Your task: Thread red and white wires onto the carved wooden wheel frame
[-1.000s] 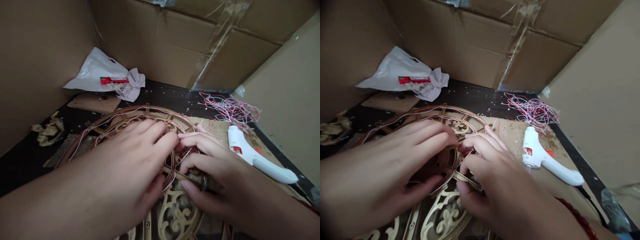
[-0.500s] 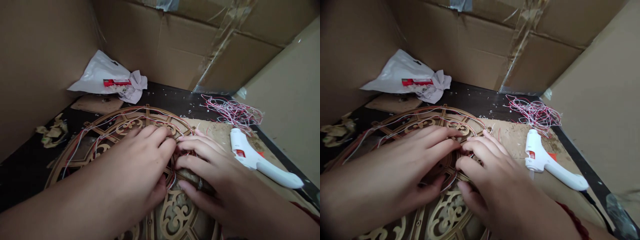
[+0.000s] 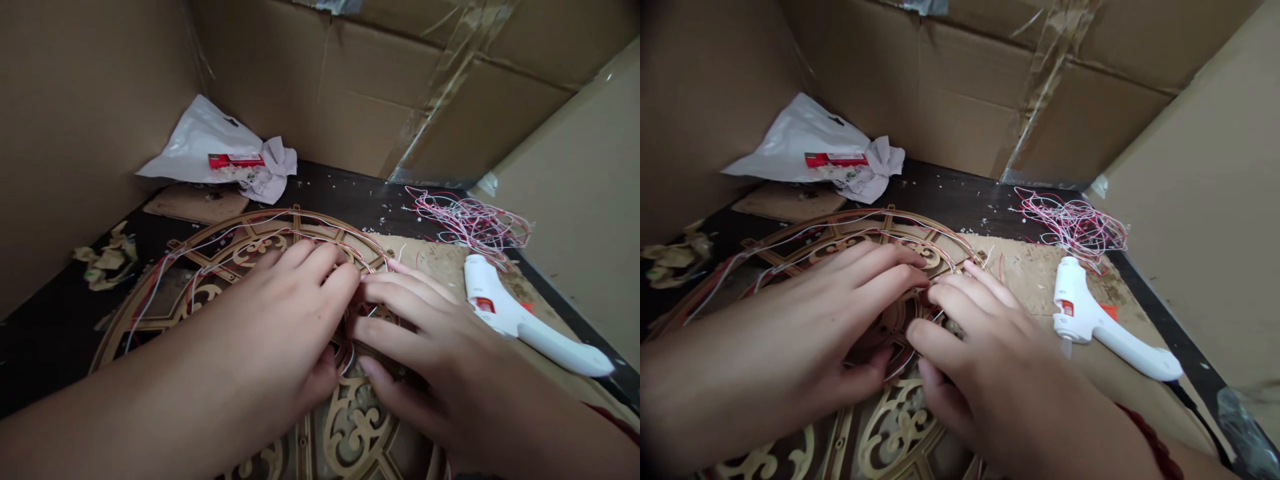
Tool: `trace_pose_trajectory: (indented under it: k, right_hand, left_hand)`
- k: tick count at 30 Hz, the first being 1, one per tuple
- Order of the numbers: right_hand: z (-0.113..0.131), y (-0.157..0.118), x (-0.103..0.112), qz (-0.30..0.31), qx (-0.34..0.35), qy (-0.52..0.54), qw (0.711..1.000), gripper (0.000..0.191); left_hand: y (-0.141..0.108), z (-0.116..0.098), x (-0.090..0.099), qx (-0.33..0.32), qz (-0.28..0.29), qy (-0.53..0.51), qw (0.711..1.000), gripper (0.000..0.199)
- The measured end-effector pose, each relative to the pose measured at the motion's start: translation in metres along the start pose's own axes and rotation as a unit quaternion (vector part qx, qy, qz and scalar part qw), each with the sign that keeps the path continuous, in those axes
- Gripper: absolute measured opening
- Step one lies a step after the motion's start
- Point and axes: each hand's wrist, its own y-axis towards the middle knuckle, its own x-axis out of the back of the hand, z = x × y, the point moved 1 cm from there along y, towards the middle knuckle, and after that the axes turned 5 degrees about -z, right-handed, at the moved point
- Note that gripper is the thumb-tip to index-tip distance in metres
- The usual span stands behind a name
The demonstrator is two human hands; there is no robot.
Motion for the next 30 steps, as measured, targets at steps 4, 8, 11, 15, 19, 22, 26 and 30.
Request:
trace_pose_trajectory:
  k: [4,8,11,15,19,22,26,30]
  right_hand:
    - [-0.0006,-0.0003,-0.0013,0.004,0.023,-0.029,0.999,0.020]
    - [-0.0035,-0.0006,-0.0019,0.006,0.045,-0.046,0.998,0.023]
    - [-0.0042,-0.0011,-0.0021,0.010,0.047,-0.048,0.998,0.024]
    - [-0.0035,-0.0014,-0.0022,0.000,0.035,-0.036,0.999,0.020]
    - [-0.0033,0.0011,-0.0011,-0.004,0.012,-0.007,1.000,0.014]
    - [-0.0027,0.0032,-0.0004,0.001,0.006,-0.002,1.000,0.014]
    - [-0.0021,0.0023,-0.0009,-0.003,0.010,-0.009,1.000,0.016]
    - [-0.0034,-0.0018,-0.0002,-0.006,0.025,-0.014,1.000,0.016]
  left_hand:
    - [0.0033,-0.0014,0.0022,-0.001,-0.007,0.005,1.000,0.029]
    - [0.0051,-0.0021,0.0032,0.014,0.005,0.007,1.000,0.033]
    - [0.0050,-0.0036,0.0049,0.006,0.004,0.008,1.000,0.033]
    - [0.0035,-0.0034,0.0059,0.016,0.003,0.006,1.000,0.028]
    - [-0.0005,0.0009,0.0042,-0.014,-0.011,0.018,1.000,0.031]
    - [-0.0015,0.0033,0.0028,-0.016,-0.006,0.019,1.000,0.033]
    - [0.0018,0.0019,0.0028,0.015,0.011,0.016,1.000,0.031]
    - [0.0037,-0.0012,0.0041,0.019,0.009,0.016,1.000,0.027]
